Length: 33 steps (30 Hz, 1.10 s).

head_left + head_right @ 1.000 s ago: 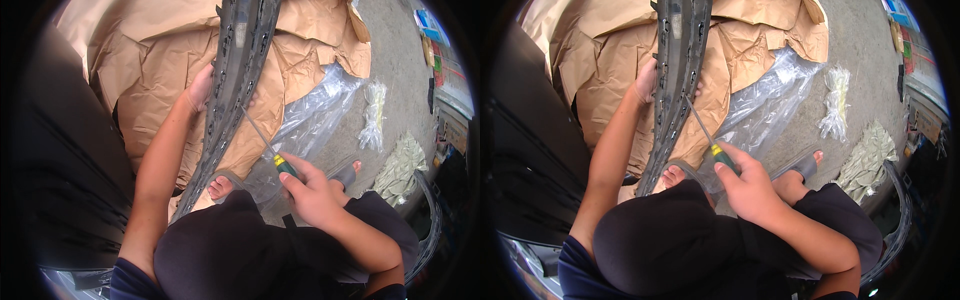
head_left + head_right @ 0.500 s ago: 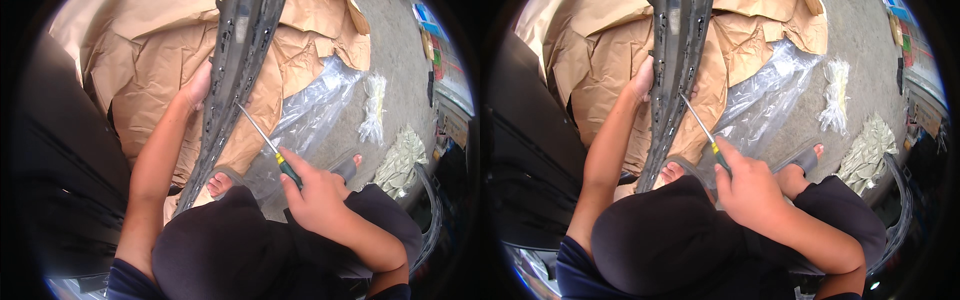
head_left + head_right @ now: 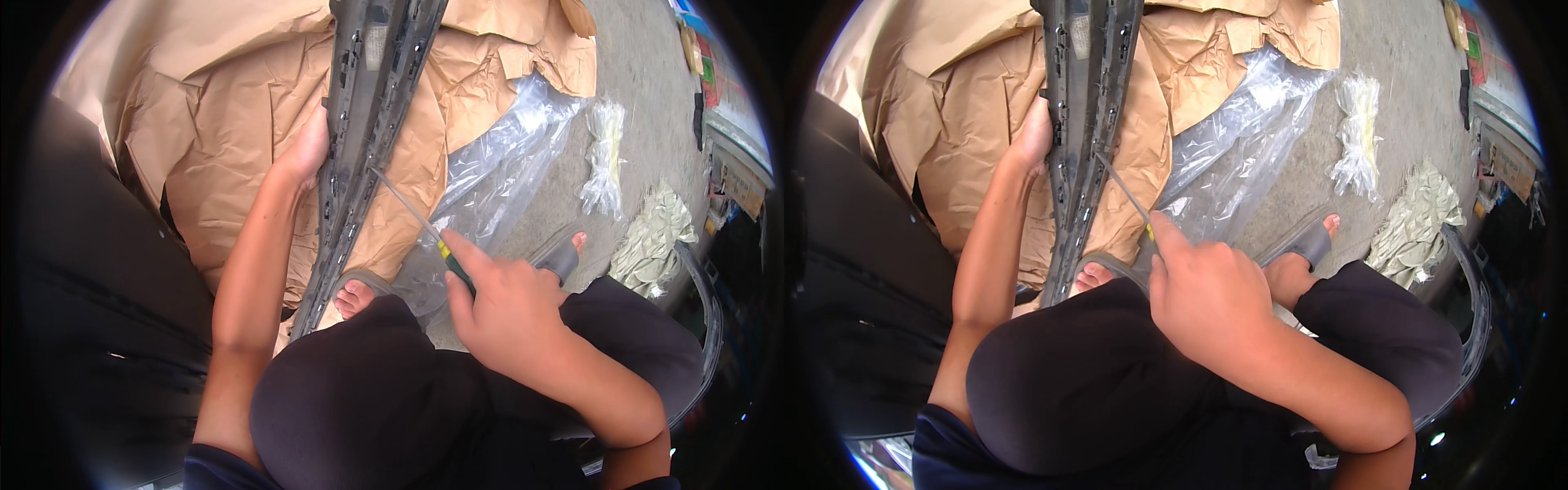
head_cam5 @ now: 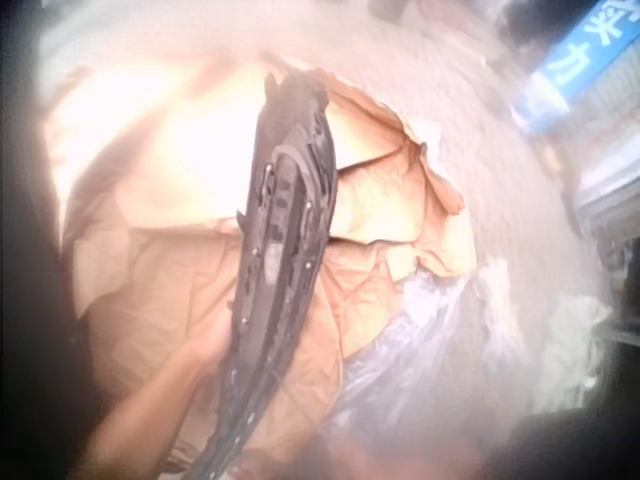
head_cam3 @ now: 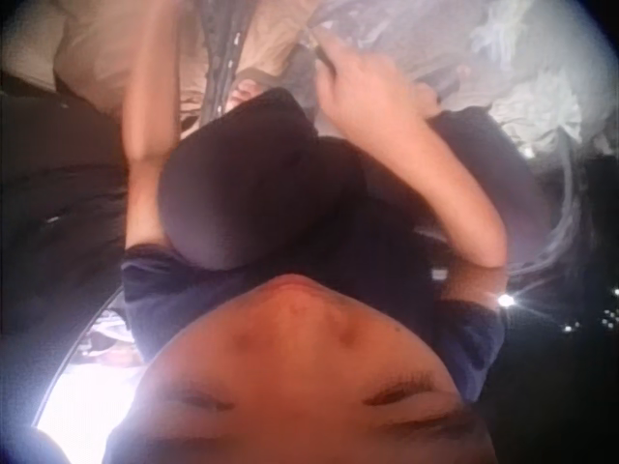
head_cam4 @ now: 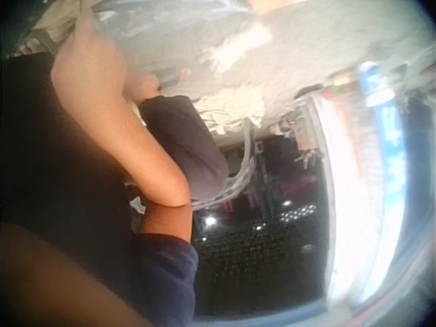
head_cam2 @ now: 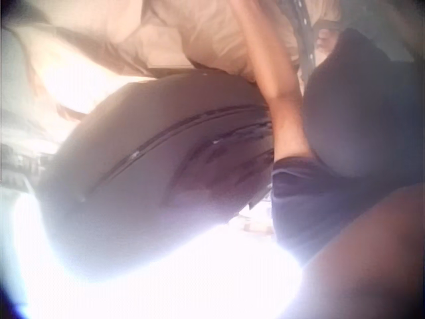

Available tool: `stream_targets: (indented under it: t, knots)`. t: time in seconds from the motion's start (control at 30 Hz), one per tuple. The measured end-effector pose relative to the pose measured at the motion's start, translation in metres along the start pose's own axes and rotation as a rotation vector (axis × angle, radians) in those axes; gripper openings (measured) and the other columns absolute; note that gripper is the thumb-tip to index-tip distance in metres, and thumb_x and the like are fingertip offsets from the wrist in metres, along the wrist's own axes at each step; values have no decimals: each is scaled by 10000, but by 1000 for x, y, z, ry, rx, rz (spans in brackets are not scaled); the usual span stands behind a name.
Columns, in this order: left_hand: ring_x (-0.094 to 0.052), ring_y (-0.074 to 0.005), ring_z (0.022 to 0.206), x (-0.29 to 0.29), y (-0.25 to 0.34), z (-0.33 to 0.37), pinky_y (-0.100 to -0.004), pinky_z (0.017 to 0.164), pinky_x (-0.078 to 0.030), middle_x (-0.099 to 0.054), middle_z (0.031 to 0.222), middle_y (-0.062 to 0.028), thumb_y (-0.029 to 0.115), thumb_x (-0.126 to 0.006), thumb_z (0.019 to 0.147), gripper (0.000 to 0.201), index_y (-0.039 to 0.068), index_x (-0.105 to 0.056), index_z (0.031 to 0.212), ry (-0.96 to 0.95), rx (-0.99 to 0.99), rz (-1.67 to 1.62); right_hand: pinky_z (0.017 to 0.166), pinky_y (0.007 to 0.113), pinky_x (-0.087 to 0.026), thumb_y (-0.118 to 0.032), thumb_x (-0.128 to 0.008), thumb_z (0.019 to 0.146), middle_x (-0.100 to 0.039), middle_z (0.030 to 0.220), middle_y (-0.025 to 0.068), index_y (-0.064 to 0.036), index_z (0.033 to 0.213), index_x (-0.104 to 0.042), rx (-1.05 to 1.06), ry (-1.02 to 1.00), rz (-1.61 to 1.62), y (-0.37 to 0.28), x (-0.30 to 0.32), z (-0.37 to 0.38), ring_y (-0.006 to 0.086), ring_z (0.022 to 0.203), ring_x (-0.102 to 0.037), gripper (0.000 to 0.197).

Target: The person uses a screwdriver to pry and remove a long black plastic trim piece from a car bumper. They repeatedly insert the screwdriver into slots along the trim, lever it out, and inspect the removed piece.

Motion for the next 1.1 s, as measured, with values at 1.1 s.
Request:
stream_targets:
  t: [1.1]
  knots:
    - [-703,-284,1187,23,-30,-19,-444,1025,-598,-672,1412,-184,592,-400,1125,712,29,-532,1540,-105,133,-279,446,250,-317,-233,-559,1081,-565,839,77,-113,1605,-407,-643,-398,1543,12,-38,-17,119,489,-403,558]
Point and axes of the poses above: each hand's wrist, its own z-axis towards the middle knuckle, its own x-axis out of the back of the hand, y = z × x, the point moved 2 cm from there along z, towards the middle knuckle
